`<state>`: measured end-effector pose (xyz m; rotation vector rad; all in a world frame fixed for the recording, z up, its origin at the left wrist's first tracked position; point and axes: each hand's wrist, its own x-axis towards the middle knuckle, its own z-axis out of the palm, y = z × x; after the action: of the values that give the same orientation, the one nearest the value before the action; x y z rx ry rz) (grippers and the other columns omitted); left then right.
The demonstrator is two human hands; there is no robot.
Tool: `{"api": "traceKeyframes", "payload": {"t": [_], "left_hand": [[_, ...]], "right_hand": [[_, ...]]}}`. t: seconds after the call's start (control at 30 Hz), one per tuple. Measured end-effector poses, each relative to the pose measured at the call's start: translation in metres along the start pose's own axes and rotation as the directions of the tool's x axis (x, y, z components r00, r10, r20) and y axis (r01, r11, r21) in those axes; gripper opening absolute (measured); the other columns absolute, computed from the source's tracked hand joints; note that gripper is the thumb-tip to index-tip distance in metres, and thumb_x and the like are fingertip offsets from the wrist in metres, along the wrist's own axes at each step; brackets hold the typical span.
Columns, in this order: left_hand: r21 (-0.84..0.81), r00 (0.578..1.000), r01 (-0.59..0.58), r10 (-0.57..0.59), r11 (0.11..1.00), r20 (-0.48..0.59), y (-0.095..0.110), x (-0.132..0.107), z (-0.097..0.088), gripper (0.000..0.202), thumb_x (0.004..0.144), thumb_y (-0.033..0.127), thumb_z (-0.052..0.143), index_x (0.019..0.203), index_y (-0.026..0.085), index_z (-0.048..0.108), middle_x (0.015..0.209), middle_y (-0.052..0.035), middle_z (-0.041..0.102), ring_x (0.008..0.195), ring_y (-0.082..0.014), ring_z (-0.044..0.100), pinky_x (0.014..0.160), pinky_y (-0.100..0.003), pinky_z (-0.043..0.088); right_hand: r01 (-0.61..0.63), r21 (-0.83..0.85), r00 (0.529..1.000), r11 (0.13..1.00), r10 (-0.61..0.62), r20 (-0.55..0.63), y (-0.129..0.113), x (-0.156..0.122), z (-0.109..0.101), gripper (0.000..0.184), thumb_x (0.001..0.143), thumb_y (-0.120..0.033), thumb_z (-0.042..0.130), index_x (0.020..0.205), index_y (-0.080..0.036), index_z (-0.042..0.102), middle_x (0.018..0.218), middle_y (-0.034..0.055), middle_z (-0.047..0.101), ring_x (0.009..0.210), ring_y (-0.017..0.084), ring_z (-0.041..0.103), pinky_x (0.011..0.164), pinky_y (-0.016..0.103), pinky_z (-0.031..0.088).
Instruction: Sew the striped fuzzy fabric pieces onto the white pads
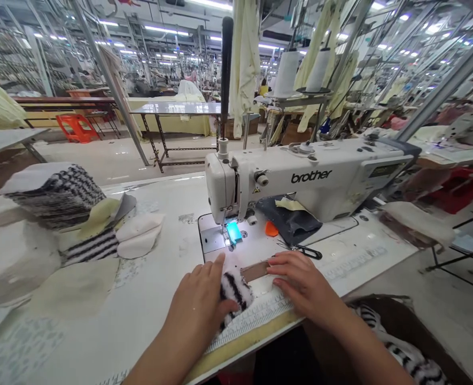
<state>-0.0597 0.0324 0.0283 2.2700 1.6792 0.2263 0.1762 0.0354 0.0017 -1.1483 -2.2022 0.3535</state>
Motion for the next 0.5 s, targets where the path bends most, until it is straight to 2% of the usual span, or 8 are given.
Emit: {"api": "traceKeyframes", "payload": {"t": [0.07,0.1,0.13,0.2,0.27,0.33,0.43,0.5], "left_hand": [[-0.12,1.0,0.017,-0.015,0.993,0.019,-0.005,-0.004,-0.001,0.029,0.071,0.021,0.062,0.099,0.018,0.061,0.095,-0.0084,0.063,0.091,-0.0276,0.058,0.073,-0.037,0.046],[-0.206,1.0,0.011,-0.008,0.978,0.016,-0.008,-0.007,-0.001,0.016,0.072,0.02,0.057,0.087,0.02,0.061,0.089,-0.006,0.062,0.085,-0.0251,0.059,0.07,-0.035,0.046],[-0.306,1.0,0.0,0.0,0.952,-0.002,-0.01,-0.01,-0.002,0.008,0.071,0.018,0.052,0.078,0.02,0.057,0.086,-0.0044,0.061,0.082,-0.0229,0.059,0.068,-0.033,0.045],[-0.521,0.999,-0.013,-0.015,0.853,-0.051,-0.013,-0.016,-0.003,0.007,0.067,0.014,0.047,0.07,0.02,0.047,0.09,-0.0037,0.061,0.083,-0.0204,0.058,0.068,-0.03,0.044],[-0.694,0.997,0.018,-0.069,0.72,-0.046,-0.011,-0.021,-0.004,0.012,0.066,0.014,0.048,0.067,0.021,0.038,0.097,-0.0041,0.063,0.085,-0.0192,0.058,0.067,-0.028,0.044],[-0.776,0.991,0.08,-0.136,0.626,-0.007,-0.007,-0.025,-0.006,0.02,0.068,0.019,0.054,0.065,0.021,0.034,0.094,-0.0035,0.065,0.08,-0.0183,0.059,0.064,-0.025,0.044],[-0.784,0.975,0.156,-0.219,0.601,0.026,-0.001,-0.028,-0.008,0.021,0.066,0.025,0.064,0.079,0.022,0.047,0.084,0.0007,0.065,0.072,-0.0168,0.059,0.063,-0.025,0.044],[-0.765,0.967,0.175,-0.255,0.619,0.014,0.001,-0.03,-0.01,0.037,0.061,0.026,0.071,0.094,0.024,0.055,0.083,0.002,0.066,0.072,-0.0175,0.06,0.065,-0.026,0.045]], "right_hand": [[-0.054,-0.074,0.997,0.996,0.049,-0.065,0.013,-0.005,-0.004,0.019,0.086,-0.021,0.051,0.101,-0.024,0.063,0.106,0.006,0.062,0.103,0.024,0.052,0.09,0.044,0.041],[-0.094,-0.117,0.991,0.989,0.082,-0.101,0.02,-0.008,-0.006,0.02,0.086,-0.022,0.051,0.102,-0.023,0.062,0.106,0.0067,0.062,0.103,0.024,0.052,0.089,0.044,0.041],[-0.137,-0.16,0.984,0.977,0.116,-0.134,0.026,-0.01,-0.007,0.02,0.086,-0.024,0.05,0.102,-0.023,0.062,0.107,0.0073,0.061,0.102,0.025,0.052,0.087,0.044,0.042],[-0.212,-0.244,0.97,0.946,0.174,-0.17,0.036,-0.013,-0.009,0.023,0.085,-0.027,0.05,0.104,-0.023,0.062,0.105,0.008,0.062,0.1,0.026,0.053,0.083,0.044,0.043],[-0.253,-0.306,0.963,0.918,0.209,-0.171,0.042,-0.014,-0.009,0.025,0.084,-0.028,0.05,0.105,-0.023,0.062,0.104,0.0081,0.062,0.098,0.027,0.053,0.08,0.044,0.043],[-0.268,-0.336,0.961,0.903,0.228,-0.155,0.046,-0.014,-0.009,0.027,0.084,-0.027,0.05,0.107,-0.023,0.062,0.103,0.0078,0.061,0.097,0.027,0.053,0.077,0.043,0.044],[-0.28,-0.325,0.958,0.903,0.244,-0.148,0.049,-0.012,-0.008,0.029,0.083,-0.024,0.052,0.11,-0.022,0.062,0.098,0.0078,0.061,0.093,0.027,0.053,0.077,0.043,0.044],[-0.269,-0.301,0.961,0.915,0.237,-0.14,0.051,-0.011,-0.009,0.027,0.083,-0.023,0.052,0.108,-0.02,0.063,0.09,0.0081,0.062,0.089,0.027,0.053,0.075,0.042,0.044]]}}
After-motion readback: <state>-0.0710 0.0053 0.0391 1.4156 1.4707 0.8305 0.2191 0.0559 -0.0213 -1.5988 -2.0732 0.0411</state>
